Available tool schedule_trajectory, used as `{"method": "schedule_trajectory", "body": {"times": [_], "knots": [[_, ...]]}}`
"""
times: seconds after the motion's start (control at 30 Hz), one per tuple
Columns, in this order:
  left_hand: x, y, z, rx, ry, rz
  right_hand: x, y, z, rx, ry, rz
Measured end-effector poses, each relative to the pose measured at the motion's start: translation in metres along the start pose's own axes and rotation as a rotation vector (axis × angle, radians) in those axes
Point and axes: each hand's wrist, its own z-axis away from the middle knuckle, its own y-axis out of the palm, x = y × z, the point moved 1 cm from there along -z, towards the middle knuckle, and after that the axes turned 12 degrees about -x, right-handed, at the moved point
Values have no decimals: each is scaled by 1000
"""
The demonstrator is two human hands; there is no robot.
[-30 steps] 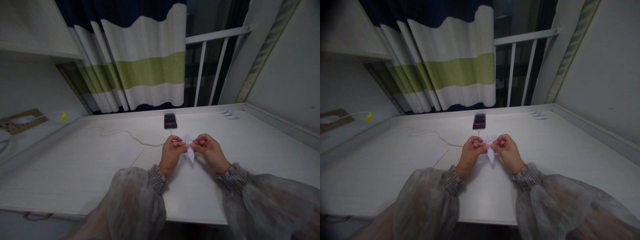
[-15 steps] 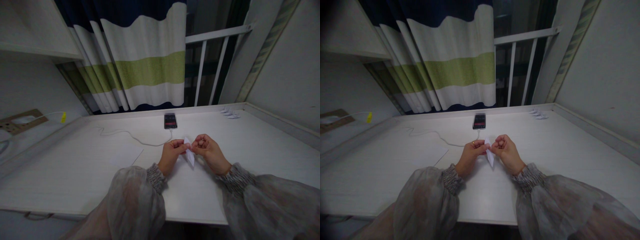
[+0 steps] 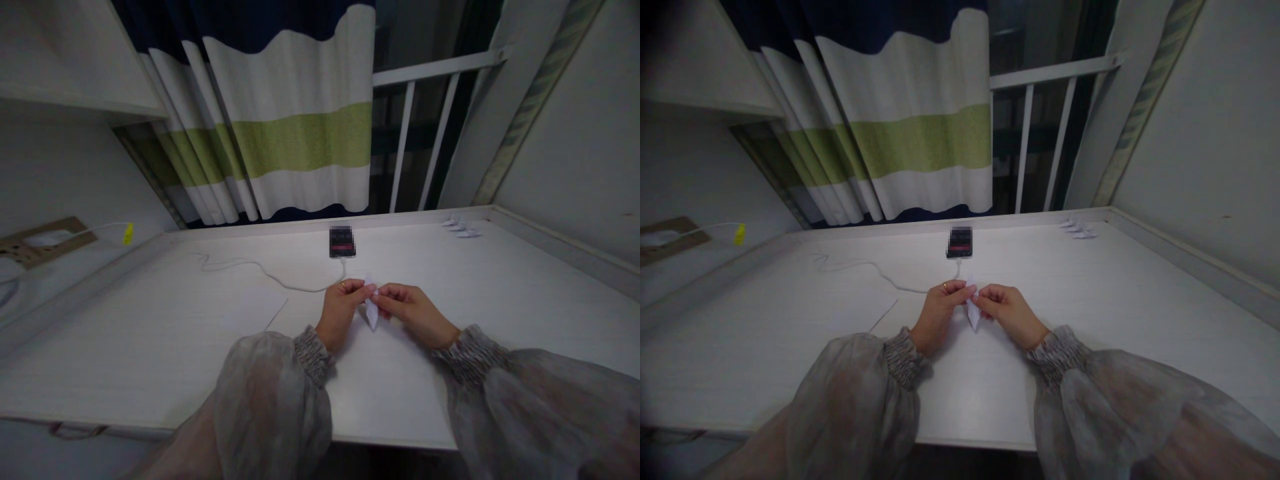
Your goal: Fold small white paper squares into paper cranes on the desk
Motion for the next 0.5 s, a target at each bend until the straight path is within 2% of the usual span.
{"method": "schedule_trajectory", "body": {"times": [0.2,0.37,0.5], "knots": [[4,-2,0,-31,-8,-4,6,-1,3,10,-8,14],[2,-1,1,29,33,-18,10,-1,5,-4,26,-38],[0,0,2,97,6,-15,7,-1,5,-15,33,-49]]}}
